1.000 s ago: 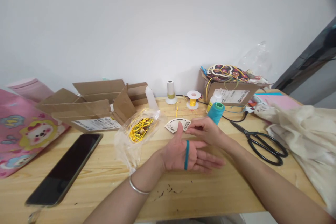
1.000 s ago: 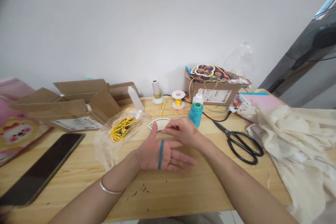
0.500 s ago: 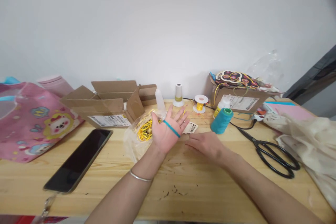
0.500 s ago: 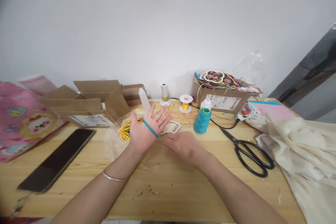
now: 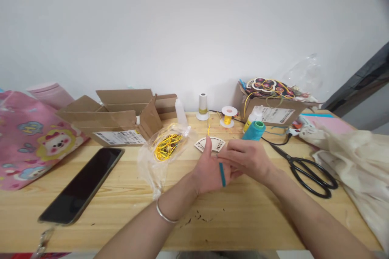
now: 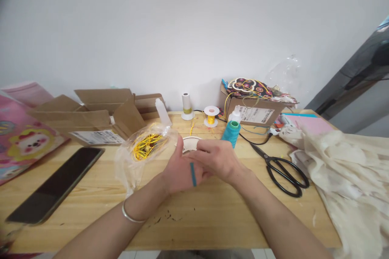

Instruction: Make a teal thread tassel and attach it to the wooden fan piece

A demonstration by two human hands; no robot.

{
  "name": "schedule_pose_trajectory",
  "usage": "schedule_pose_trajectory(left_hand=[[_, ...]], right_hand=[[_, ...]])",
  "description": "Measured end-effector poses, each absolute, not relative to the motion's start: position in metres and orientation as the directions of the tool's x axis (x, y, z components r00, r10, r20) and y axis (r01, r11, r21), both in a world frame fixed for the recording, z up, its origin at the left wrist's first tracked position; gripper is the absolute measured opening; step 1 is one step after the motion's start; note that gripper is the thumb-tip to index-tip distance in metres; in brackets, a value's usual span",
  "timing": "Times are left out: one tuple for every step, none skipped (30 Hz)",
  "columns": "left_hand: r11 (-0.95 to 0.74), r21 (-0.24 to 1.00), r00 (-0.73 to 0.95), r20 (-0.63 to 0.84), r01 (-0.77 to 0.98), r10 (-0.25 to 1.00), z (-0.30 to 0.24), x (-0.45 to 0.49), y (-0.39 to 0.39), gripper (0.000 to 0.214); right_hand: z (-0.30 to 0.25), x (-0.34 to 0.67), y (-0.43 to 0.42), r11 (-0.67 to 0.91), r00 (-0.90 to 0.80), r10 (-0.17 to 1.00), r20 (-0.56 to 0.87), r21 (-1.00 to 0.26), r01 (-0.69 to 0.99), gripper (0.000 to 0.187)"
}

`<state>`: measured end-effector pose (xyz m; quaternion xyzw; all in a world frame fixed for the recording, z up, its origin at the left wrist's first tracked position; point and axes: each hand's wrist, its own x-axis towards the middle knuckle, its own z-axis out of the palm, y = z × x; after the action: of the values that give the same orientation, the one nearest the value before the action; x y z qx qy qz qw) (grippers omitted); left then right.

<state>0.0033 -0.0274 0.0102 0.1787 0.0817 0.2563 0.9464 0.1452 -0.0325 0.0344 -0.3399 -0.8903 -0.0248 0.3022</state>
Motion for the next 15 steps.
schedule_pose_trajectory(left_hand=[[0.817, 0.395, 0.88, -0.045, -0.42, 0.473, 0.009, 0.005, -0.029, 0.084], [0.826, 0.413, 0.9, -0.033, -0.384, 0.435, 0.009, 0.006, -0.03, 0.088], [0.831, 0.429, 0.915, -0.027, -0.353, 0.403, 0.008, 0.007, -0.03, 0.091], [0.834, 0.442, 0.925, -0.027, -0.329, 0.379, 0.008, 0.007, -0.03, 0.093], [0.838, 0.452, 0.933, -0.033, -0.306, 0.359, 0.007, 0.006, -0.029, 0.093], [0.843, 0.458, 0.94, -0.043, -0.282, 0.337, 0.006, 0.005, -0.029, 0.094], [0.851, 0.46, 0.949, -0.055, -0.253, 0.311, 0.005, 0.004, -0.028, 0.095], [0.86, 0.463, 0.959, -0.066, -0.216, 0.276, 0.003, 0.003, -0.026, 0.097], [0.868, 0.466, 0.97, -0.072, -0.173, 0.232, 0.002, 0.001, -0.025, 0.1], [0.873, 0.469, 0.98, -0.069, -0.133, 0.186, 0.001, 0.0, -0.024, 0.102], [0.876, 0.472, 0.988, -0.055, -0.099, 0.141, 0.0, -0.002, -0.023, 0.104], [0.877, 0.475, 0.994, -0.031, -0.074, 0.101, 0.0, -0.004, -0.023, 0.105], [0.877, 0.477, 0.998, -0.003, -0.056, 0.066, 0.001, -0.007, -0.022, 0.107], [0.876, 0.48, 0.999, 0.029, -0.049, 0.04, 0.003, -0.009, -0.022, 0.108], [0.874, 0.482, 0.998, 0.06, -0.061, 0.037, 0.007, -0.011, -0.022, 0.108]], right_hand=[[0.035, 0.147, -0.031, 0.761, -0.567, 0.602, 0.562, -0.19, 0.62, 0.027], [0.035, 0.147, -0.029, 0.756, -0.55, 0.611, 0.569, -0.215, 0.618, 0.028], [0.035, 0.148, -0.027, 0.751, -0.536, 0.622, 0.571, -0.242, 0.614, 0.029], [0.034, 0.149, -0.025, 0.739, -0.516, 0.645, 0.563, -0.289, 0.609, 0.028], [0.033, 0.149, -0.023, 0.718, -0.494, 0.678, 0.545, -0.346, 0.604, 0.026], [0.031, 0.149, -0.021, 0.691, -0.472, 0.714, 0.517, -0.409, 0.596, 0.025], [0.029, 0.15, -0.019, 0.656, -0.454, 0.753, 0.477, -0.481, 0.582, 0.024], [0.027, 0.15, -0.017, 0.614, -0.445, 0.789, 0.424, -0.56, 0.556, 0.024], [0.025, 0.15, -0.016, 0.565, -0.444, 0.82, 0.363, -0.64, 0.521, 0.024], [0.023, 0.15, -0.014, 0.507, -0.446, 0.844, 0.298, -0.714, 0.482, 0.025], [0.02, 0.149, -0.013, 0.447, -0.45, 0.861, 0.237, -0.776, 0.446, 0.027], [0.018, 0.148, -0.013, 0.391, -0.455, 0.871, 0.184, -0.82, 0.417, 0.03], [0.016, 0.146, -0.013, 0.353, -0.463, 0.874, 0.146, -0.846, 0.4, 0.033], [0.014, 0.144, -0.013, 0.343, -0.475, 0.871, 0.129, -0.851, 0.398, 0.035], [0.012, 0.141, -0.015, 0.35, -0.487, 0.864, 0.127, -0.847, 0.401, 0.036]])
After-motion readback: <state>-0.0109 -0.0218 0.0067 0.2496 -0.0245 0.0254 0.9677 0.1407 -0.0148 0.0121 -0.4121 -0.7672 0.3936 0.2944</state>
